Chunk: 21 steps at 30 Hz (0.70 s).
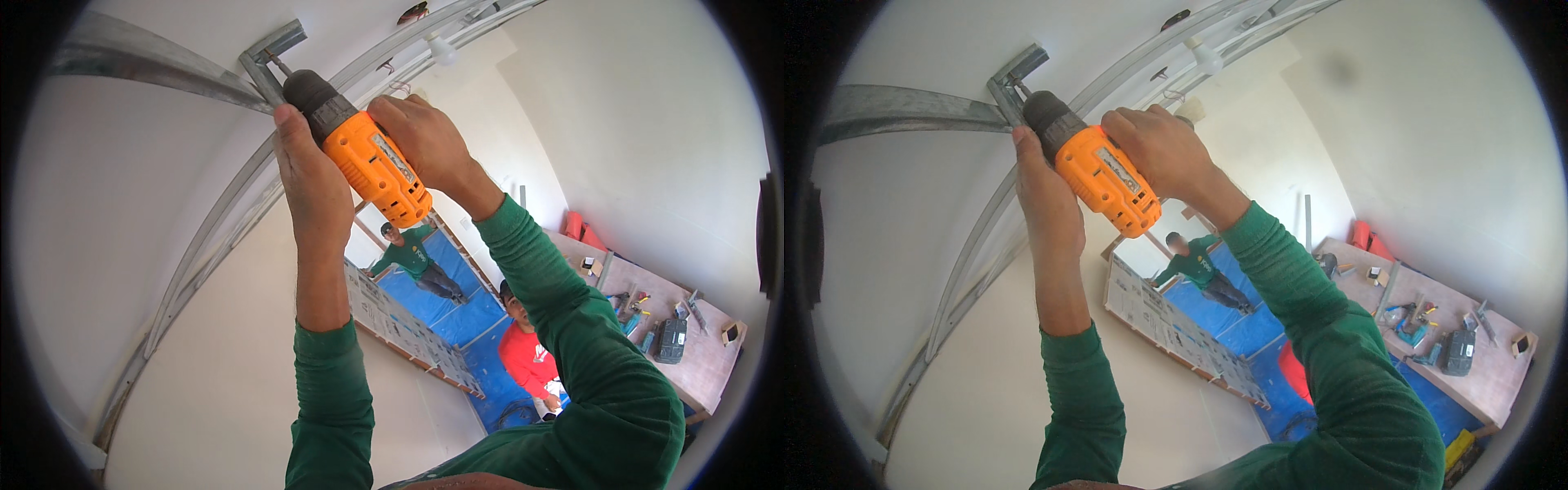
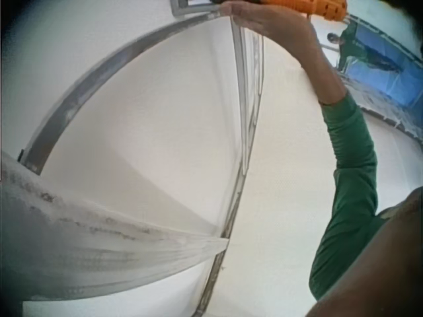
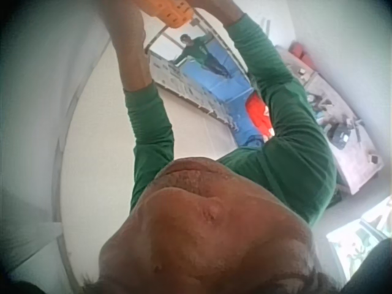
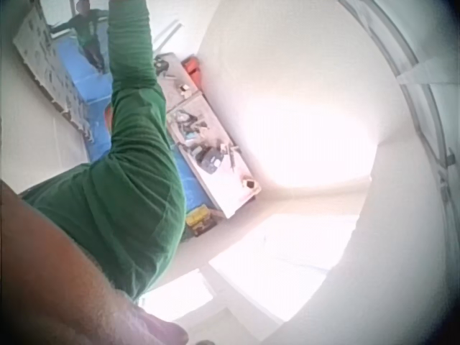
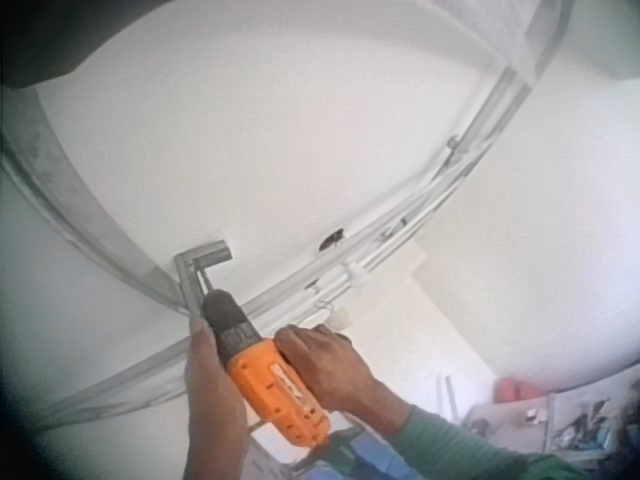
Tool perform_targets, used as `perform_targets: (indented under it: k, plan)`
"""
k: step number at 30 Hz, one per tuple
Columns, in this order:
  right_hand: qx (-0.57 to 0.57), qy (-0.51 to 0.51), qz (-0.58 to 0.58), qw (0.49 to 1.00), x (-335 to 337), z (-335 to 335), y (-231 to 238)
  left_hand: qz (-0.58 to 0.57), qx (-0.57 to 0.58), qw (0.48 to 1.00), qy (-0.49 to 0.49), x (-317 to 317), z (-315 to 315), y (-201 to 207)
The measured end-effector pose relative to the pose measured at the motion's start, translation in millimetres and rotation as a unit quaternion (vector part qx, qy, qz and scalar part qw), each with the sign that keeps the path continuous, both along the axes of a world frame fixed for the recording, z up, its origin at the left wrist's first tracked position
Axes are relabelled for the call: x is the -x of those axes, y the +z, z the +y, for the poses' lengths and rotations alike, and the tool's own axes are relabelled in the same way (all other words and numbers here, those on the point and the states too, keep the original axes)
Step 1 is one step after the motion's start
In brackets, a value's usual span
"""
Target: The person uses a drill to secure metal tracks to the ceiling, then uses a hammer to drive in nails. The person also uses a drill to secure a metal bracket to the ceiling.
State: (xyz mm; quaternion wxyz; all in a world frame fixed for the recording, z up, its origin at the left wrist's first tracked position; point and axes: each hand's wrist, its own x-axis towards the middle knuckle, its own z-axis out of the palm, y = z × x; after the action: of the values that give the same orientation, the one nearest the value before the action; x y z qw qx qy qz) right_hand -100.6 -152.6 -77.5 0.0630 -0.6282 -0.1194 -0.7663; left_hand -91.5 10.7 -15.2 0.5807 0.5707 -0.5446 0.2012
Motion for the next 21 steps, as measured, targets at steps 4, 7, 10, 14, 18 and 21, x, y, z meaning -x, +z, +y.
perform_targets:
  k: [4, 7, 10, 14, 18, 21]
  plan:
    - [0.011, -0.021, 0.002, 1.000, 7, 0, 3, -0.010, -0.016, 1.000, 0.017, -1, 1, 0]
    - [0.007, -0.056, 0.017, 0.998, 11, -3, 4, -0.010, -0.025, 1.000, 0.014, -2, 1, 1]
    - [0.017, -0.017, 0.032, 0.999, 11, -5, 6, -0.019, -0.013, 0.999, 0.036, -3, 0, 1]
    - [0.014, -0.035, -0.008, 0.999, 10, -2, 4, -0.048, -0.011, 0.997, 0.056, -3, 1, 3]
    - [0.011, -0.070, -0.013, 0.997, 12, -2, 3, -0.051, -0.044, 0.996, 0.058, -3, 5, 5]
    - [0.012, -0.143, -0.042, 0.989, 15, -5, 6, -0.051, -0.059, 0.994, 0.077, -5, 5, 5]
